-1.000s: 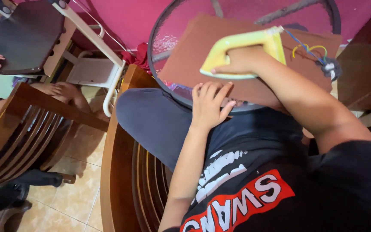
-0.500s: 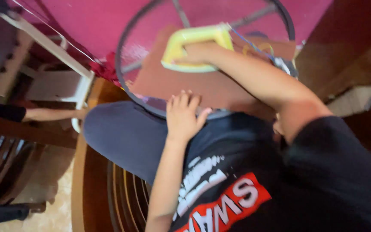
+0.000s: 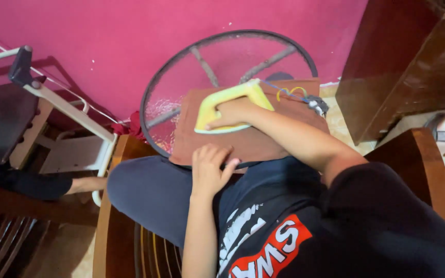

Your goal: Ironing a small piece of brown fabric on a glass table using a yellow electric iron.

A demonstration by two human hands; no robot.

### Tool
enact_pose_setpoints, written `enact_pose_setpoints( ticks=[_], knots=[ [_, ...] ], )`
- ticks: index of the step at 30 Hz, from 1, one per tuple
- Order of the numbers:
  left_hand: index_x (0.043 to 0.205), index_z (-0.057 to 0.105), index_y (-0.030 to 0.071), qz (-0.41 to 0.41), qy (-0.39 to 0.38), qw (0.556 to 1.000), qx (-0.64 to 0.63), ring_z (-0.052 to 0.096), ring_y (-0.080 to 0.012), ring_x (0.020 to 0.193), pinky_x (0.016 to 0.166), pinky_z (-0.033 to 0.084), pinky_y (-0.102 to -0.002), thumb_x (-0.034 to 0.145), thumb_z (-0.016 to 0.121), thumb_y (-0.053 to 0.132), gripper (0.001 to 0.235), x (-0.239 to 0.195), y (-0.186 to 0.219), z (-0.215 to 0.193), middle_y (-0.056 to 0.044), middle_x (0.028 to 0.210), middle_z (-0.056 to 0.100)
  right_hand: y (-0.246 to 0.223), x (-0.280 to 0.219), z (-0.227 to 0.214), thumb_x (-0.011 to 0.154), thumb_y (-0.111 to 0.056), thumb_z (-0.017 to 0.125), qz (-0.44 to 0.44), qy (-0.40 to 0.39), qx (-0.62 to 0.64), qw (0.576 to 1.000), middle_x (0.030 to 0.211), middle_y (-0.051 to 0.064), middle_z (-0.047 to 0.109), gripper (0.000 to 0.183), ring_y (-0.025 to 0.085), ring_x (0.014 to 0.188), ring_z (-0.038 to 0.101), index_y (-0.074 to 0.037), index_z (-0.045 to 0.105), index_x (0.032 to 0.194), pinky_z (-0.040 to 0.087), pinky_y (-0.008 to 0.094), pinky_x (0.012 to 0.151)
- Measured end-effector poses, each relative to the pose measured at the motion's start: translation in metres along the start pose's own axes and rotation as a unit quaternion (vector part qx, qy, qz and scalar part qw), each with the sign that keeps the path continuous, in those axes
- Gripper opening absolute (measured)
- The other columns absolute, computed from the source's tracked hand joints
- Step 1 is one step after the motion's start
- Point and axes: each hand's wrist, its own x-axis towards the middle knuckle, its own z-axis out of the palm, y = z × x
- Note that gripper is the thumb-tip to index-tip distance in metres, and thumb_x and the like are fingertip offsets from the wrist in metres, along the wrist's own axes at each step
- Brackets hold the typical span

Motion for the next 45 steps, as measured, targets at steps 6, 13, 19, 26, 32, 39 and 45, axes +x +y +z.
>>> enact_pose_setpoints(
  ticks=[6, 13, 19, 26, 32, 39, 45],
  knots=[
    [0.145, 0.058, 0.018, -0.195, -0.014, 0.968, 0.158, 0.047, -0.0381, 0.141, 0.115, 0.031, -0.066, 0.097, 0.058, 0.055, 0.06, 0.0, 0.022, -0.002, -0.016, 0.148, 0.054, 0.02, -0.011, -0.006, 0.075, -0.085, 0.06, -0.081, -0.052, -0.002, 0.995, 0.134, 0.015, 0.068, 0.092, 0.035, 0.131, 0.059, -0.01, 0.067, 0.127, 0.045, 0.053, 0.111],
    [0.148, 0.057, 0.015, -0.226, -0.03, 0.956, 0.184, 0.044, -0.0365, 0.146, 0.121, 0.019, -0.062, 0.097, 0.049, 0.067, 0.073, -0.004, 0.021, 0.01, -0.017, 0.151, 0.055, 0.024, 0.066, -0.001, 0.078, -0.081, 0.062, 0.003, -0.003, 0.04, 0.999, 0.146, 0.02, 0.059, 0.097, 0.036, 0.139, 0.05, -0.005, 0.062, 0.138, 0.039, 0.052, 0.116],
    [0.148, 0.056, 0.017, -0.24, -0.001, 0.946, 0.216, 0.042, -0.0356, 0.146, 0.12, 0.018, -0.064, 0.095, 0.046, 0.071, 0.076, -0.007, 0.017, 0.015, -0.013, 0.153, 0.053, 0.044, 0.109, -0.008, 0.082, -0.077, 0.063, 0.131, 0.073, 0.098, 0.984, 0.145, 0.018, 0.057, 0.094, 0.037, 0.133, 0.053, -0.006, 0.056, 0.143, 0.042, 0.048, 0.108],
    [0.145, 0.059, 0.015, -0.321, 0.03, 0.926, 0.196, 0.041, -0.0379, 0.147, 0.12, 0.02, -0.064, 0.094, 0.051, 0.071, 0.076, -0.011, 0.009, 0.013, -0.02, 0.151, 0.053, -0.004, 0.005, -0.03, 0.082, -0.077, 0.063, 0.059, 0.015, 0.103, 0.993, 0.142, 0.02, 0.061, 0.09, 0.035, 0.137, 0.053, -0.006, 0.061, 0.137, 0.041, 0.051, 0.115],
    [0.145, 0.059, 0.012, -0.309, 0.048, 0.922, 0.229, 0.043, -0.0395, 0.146, 0.119, 0.02, -0.066, 0.098, 0.049, 0.062, 0.069, -0.011, 0.012, 0.019, -0.022, 0.15, 0.054, -0.02, 0.029, -0.014, 0.086, -0.068, 0.063, 0.041, 0.017, 0.091, 0.995, 0.148, 0.026, 0.054, 0.09, 0.039, 0.14, 0.049, 0.0, 0.055, 0.144, 0.039, 0.053, 0.116],
    [0.145, 0.059, 0.012, -0.309, 0.021, 0.923, 0.229, 0.044, -0.0394, 0.145, 0.118, 0.021, -0.068, 0.094, 0.054, 0.054, 0.067, -0.012, 0.009, 0.016, -0.022, 0.151, 0.054, 0.052, 0.129, 0.007, 0.085, -0.075, 0.065, 0.142, 0.134, 0.113, 0.974, 0.147, 0.017, 0.056, 0.093, 0.03, 0.138, 0.051, -0.005, 0.051, 0.145, 0.04, 0.05, 0.114],
    [0.124, 0.073, 0.017, -0.215, 0.127, 0.939, 0.238, 0.061, -0.0309, 0.127, 0.112, 0.03, -0.068, 0.091, 0.067, 0.048, 0.045, -0.019, 0.01, 0.02, -0.009, 0.128, 0.07, -0.006, 0.002, -0.027, 0.086, -0.074, 0.058, 0.065, 0.008, 0.067, 0.996, 0.143, 0.023, 0.06, 0.092, 0.038, 0.135, 0.054, 0.0, 0.059, 0.14, 0.043, 0.054, 0.112]
  ],
)
